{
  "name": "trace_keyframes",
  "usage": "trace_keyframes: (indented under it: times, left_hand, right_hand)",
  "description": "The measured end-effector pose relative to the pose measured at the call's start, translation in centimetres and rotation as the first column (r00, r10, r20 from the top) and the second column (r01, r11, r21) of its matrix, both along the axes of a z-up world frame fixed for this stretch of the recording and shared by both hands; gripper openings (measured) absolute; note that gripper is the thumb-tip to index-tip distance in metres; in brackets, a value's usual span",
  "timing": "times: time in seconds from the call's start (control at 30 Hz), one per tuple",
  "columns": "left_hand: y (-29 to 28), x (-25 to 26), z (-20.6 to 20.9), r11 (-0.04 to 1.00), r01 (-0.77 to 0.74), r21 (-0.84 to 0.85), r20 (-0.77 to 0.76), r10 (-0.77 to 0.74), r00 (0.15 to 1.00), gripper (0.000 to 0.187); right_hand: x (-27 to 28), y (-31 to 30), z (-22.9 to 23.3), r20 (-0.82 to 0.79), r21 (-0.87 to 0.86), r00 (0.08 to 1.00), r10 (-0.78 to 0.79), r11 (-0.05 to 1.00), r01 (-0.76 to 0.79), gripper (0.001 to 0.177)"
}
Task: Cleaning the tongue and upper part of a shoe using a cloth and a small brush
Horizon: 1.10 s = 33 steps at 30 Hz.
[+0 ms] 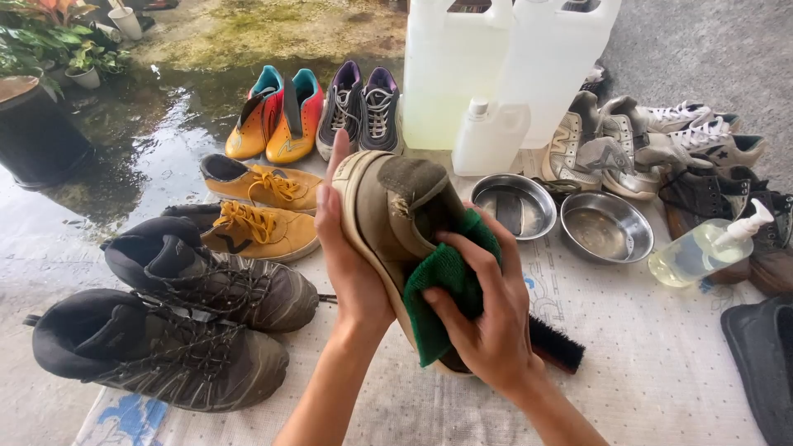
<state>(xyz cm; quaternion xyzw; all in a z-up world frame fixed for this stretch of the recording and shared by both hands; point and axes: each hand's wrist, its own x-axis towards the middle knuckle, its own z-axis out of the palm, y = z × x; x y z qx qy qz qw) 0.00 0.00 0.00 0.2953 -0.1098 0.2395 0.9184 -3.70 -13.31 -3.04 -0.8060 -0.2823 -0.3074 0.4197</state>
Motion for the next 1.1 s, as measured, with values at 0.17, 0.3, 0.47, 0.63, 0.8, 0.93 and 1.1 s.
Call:
trace_keyframes:
  times: [0.17, 0.3, 0.47, 0.63, 0.8, 0.93, 1.1]
  left_hand:
    - [0.0, -0.1, 0.2, 0.992, 0.119, 0.045, -0.078, -0.115, 0.990, 0.067]
    - [0.4, 0.2, 0.0, 0.971, 0.091, 0.220, -0.112, -0.067, 0.991, 0.064]
    - [0.6, 0.8, -0.6, 0.940, 0.077, 0.333, -0.152, -0.027, 0.988, 0.064]
    - [1.4, 2.4, -0.7, 0.988, 0.153, -0.009, -0.293, -0.149, 0.944, 0.062]
    - [1.7, 1.1, 0.5, 0.969, 0.245, -0.034, -0.220, -0.247, 0.944, 0.063]
    - [1.0, -0.3, -0.7, 0.978, 0.181, -0.100, -0.304, -0.203, 0.931, 0.063]
    - [0.1, -1.8, -4.4, 0.963, -0.030, -0.268, -0.572, -0.133, 0.809, 0.063]
  right_hand:
    - [0.8, -0.6, -1.1, 0.030, 0.040, 0.999, 0.033, 0.999, -0.034, 0.022]
    - [2.2, -2.6, -4.1, 0.239, -0.066, 0.955, -0.175, 0.979, 0.195, 0.019]
    - [3.9, -4.3, -3.4, 0.005, 0.218, 0.990, -0.143, 0.966, 0.138, 0.033]
    - [3.9, -5.3, -0.1, -0.178, 0.766, 0.894, 0.411, 0.628, -0.137, 0.043]
    - [2.0, -12.5, -0.2, 0.255, 0.858, 0.350, 0.901, -0.045, -0.511, 0.057]
    - [0.1, -19.9, -0.3, 0.001, 0.844, 0.749, 0.663, 0.401, -0.356, 0.051]
    - [-1.4, -28.0, -2.3, 0.488, -0.377, 0.700, -0.521, 0.598, 0.707, 0.044]
